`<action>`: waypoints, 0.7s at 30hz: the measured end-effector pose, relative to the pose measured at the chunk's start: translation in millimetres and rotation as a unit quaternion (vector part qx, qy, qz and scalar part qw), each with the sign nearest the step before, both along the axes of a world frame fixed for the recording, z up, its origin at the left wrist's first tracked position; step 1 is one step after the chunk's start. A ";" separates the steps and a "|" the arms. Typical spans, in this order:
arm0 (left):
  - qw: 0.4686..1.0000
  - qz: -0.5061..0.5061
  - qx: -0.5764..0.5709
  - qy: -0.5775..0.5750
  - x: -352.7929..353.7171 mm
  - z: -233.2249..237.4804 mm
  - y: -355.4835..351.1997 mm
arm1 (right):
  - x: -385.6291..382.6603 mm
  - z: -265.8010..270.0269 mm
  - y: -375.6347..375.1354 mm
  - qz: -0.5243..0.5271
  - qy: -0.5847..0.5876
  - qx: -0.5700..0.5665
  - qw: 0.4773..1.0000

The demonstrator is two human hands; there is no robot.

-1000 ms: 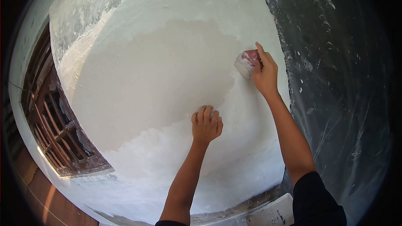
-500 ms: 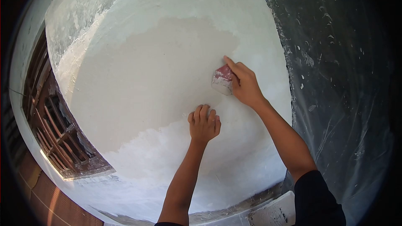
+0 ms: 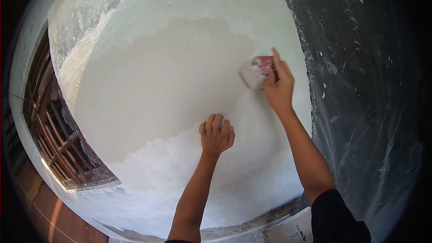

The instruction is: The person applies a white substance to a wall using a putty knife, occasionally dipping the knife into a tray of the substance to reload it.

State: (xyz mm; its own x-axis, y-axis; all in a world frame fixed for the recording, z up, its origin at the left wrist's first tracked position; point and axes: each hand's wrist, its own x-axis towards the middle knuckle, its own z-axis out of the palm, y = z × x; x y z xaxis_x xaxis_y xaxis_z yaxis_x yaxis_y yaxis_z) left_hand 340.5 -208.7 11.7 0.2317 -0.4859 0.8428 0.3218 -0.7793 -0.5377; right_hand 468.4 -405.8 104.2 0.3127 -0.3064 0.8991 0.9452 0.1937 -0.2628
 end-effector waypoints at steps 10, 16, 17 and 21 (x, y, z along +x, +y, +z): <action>1.000 0.008 -0.002 0.005 -0.9 0.7 -1.4 | 0.3 -13.8 -0.8 0.006 0.014 -0.023 1.000; 1.000 0.005 -0.004 0.006 -1.1 0.0 -0.7 | 14.4 -17.8 5.2 -0.038 0.092 0.041 0.994; 1.000 0.001 -0.003 0.006 -0.5 -1.3 0.0 | 15.7 -17.5 0.0 -0.052 0.121 0.065 0.989; 1.000 0.001 0.000 0.010 -2.0 0.0 -1.2 | -25.6 -17.6 20.4 0.050 -0.076 -0.159 0.983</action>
State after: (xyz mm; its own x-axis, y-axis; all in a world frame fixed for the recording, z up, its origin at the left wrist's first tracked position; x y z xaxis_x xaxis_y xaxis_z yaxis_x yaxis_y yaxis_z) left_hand 338.5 -209.9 11.7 0.2500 -0.4857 0.8376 0.3123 -0.7784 -0.5445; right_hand 442.9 -385.4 86.6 0.1820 0.0233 0.9830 0.9585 0.2188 -0.1827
